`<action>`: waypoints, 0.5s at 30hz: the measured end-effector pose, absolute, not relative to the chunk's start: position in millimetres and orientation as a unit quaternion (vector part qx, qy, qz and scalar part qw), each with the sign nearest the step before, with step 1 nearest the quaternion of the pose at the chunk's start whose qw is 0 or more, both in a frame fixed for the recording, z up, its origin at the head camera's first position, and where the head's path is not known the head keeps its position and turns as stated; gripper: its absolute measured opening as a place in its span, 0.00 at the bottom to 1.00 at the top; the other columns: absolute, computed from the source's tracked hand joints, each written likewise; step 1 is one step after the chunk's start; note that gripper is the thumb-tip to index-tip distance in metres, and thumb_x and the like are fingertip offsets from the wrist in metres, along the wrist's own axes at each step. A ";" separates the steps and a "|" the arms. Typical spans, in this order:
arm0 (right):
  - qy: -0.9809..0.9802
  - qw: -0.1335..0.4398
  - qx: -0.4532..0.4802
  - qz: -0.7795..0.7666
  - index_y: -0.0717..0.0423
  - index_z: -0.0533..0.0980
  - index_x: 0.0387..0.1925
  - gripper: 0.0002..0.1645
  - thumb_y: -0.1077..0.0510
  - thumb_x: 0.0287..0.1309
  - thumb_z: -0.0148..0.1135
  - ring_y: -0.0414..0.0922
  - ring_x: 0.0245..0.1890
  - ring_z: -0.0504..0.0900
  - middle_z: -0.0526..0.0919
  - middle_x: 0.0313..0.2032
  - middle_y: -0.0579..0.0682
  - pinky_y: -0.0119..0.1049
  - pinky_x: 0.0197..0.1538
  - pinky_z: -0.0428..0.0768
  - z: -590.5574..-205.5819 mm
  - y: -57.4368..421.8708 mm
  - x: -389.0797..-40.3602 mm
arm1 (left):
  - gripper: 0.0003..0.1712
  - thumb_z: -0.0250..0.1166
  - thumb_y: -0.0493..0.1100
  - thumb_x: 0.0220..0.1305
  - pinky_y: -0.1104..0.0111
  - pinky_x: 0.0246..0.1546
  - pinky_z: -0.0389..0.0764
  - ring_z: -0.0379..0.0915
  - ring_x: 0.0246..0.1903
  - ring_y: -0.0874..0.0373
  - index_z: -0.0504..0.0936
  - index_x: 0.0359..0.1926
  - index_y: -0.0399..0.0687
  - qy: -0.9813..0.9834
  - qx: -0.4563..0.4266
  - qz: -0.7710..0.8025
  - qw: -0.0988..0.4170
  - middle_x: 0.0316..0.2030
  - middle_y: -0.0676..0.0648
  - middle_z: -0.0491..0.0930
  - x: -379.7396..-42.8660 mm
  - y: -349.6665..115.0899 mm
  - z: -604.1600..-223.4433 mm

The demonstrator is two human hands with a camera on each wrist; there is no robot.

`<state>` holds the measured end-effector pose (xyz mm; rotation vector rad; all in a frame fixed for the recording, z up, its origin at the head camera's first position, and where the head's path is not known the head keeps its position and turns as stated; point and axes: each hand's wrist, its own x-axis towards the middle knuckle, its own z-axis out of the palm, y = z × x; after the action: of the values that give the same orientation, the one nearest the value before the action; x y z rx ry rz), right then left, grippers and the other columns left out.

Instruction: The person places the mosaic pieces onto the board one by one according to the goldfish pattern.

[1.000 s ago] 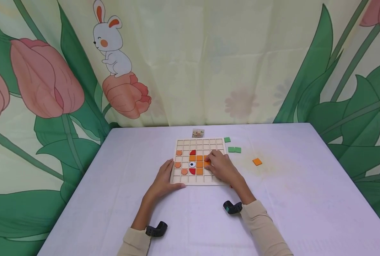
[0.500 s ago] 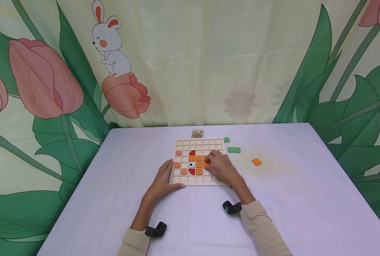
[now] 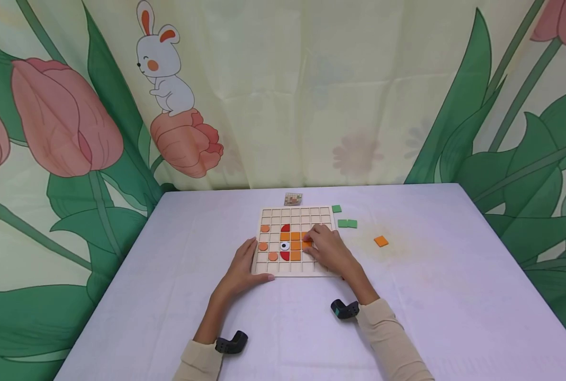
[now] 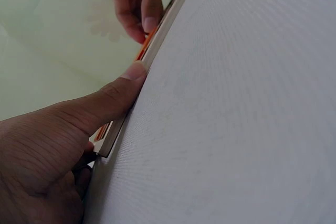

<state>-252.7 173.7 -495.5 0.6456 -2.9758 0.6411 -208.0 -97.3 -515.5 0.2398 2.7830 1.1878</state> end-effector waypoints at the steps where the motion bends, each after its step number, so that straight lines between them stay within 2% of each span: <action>1: -0.956 0.014 0.206 0.206 0.57 0.85 0.53 0.19 0.50 0.67 0.73 0.51 0.55 0.78 0.82 0.51 0.53 0.44 0.50 0.74 -495.0 173.7 -252.3 | 0.70 0.84 0.56 0.50 0.44 0.80 0.62 0.50 0.82 0.40 0.53 0.84 0.40 0.916 0.078 0.391 0.054 0.82 0.38 0.55 -207.4 -97.2 -515.1; 10: -0.954 0.010 0.207 0.214 0.58 0.84 0.54 0.19 0.51 0.69 0.72 0.52 0.55 0.79 0.82 0.52 0.54 0.46 0.52 0.76 -492.0 175.0 -250.5 | 0.70 0.84 0.56 0.50 0.44 0.80 0.63 0.50 0.82 0.40 0.53 0.84 0.41 0.915 0.077 0.392 0.056 0.82 0.38 0.55 -206.4 -97.5 -514.1; 15: -0.952 0.017 0.195 0.235 0.58 0.84 0.55 0.17 0.54 0.70 0.70 0.52 0.54 0.81 0.82 0.53 0.55 0.51 0.60 0.82 -489.3 180.6 -248.9 | 0.70 0.84 0.55 0.50 0.43 0.80 0.62 0.51 0.82 0.39 0.53 0.84 0.40 0.915 0.082 0.392 0.053 0.82 0.38 0.56 -206.5 -97.3 -515.1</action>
<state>-248.9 180.6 -489.3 0.6066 -2.9591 0.7289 -206.5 -97.3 -515.1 0.2485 2.7812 1.1902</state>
